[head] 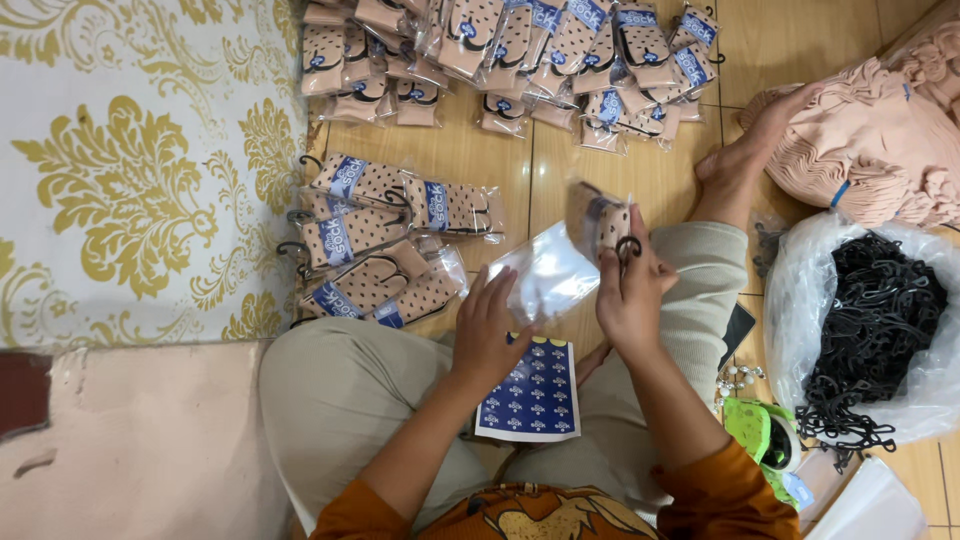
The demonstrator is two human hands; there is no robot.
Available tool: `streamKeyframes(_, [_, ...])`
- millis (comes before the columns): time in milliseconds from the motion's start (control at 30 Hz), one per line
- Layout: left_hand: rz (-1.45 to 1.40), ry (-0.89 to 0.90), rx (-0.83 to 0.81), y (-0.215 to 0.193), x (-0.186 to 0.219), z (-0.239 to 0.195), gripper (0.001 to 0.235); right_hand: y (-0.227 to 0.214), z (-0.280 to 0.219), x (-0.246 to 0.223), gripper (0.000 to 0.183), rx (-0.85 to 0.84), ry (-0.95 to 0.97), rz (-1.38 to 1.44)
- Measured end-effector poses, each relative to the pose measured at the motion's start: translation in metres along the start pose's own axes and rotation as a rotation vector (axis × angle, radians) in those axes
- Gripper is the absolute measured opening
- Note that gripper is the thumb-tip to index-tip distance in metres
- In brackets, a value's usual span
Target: The person is applying stickers to cardboard sock hangers, placing socks into plastic sleeves, and organizing the packaged socks into stacks.
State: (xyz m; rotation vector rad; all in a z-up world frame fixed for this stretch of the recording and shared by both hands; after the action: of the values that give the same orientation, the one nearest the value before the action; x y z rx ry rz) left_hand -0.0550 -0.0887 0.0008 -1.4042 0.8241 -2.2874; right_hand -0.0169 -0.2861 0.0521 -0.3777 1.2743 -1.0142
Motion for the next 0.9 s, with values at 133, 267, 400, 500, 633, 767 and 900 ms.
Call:
streamKeyframes(133, [0.395, 0.254, 0.412, -0.036, 0.026, 0.01, 0.076, -0.019, -0.03, -0.066, 0.065, -0.546, 0.073, 0.654])
streamKeyframes(267, [-0.351, -0.152, 0.42, -0.075, -0.005, 0.01, 0.052, -0.046, -0.029, -0.073, 0.096, -0.615, -0.113, 0.985])
streamKeyframes(400, [-0.741, -0.28, 0.306, -0.104, 0.032, 0.017, 0.082, -0.045, -0.036, -0.099, 0.132, -0.723, -0.212, 1.144])
streamKeyframes(500, [-0.726, -0.255, 0.345, -0.11, 0.044, 0.019, 0.084, -0.045, -0.044, -0.121, 0.118, -0.676, -0.255, 1.081])
streamKeyframes(633, [-0.672, -0.241, 0.42, -0.111, 0.033, 0.015, 0.078, -0.04, -0.043, -0.124, 0.112, -0.583, -0.251, 1.029])
streamKeyframes(767, [-0.643, -0.282, 0.475, -0.109, 0.02, 0.015, 0.081, -0.033, -0.042, -0.139, 0.098, -0.446, -0.389, 0.765])
streamKeyframes(900, [-0.329, -0.403, 0.549, -0.127, -0.017, 0.011, 0.084, 0.022, -0.045, -0.142, 0.062, 0.113, -0.872, 0.064])
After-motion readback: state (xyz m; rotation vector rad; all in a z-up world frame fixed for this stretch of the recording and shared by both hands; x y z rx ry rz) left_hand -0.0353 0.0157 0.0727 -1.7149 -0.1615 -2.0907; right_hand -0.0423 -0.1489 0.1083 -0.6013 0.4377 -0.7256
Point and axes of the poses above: each hand's wrist, its own z-axis towards the middle knuckle, its own y-axis out of the palm, x = y × z, the point moved 8 cm from there along z, towards the middle knuckle, and after that the axes turned 11 degrees about y, right-handed, at the moved point
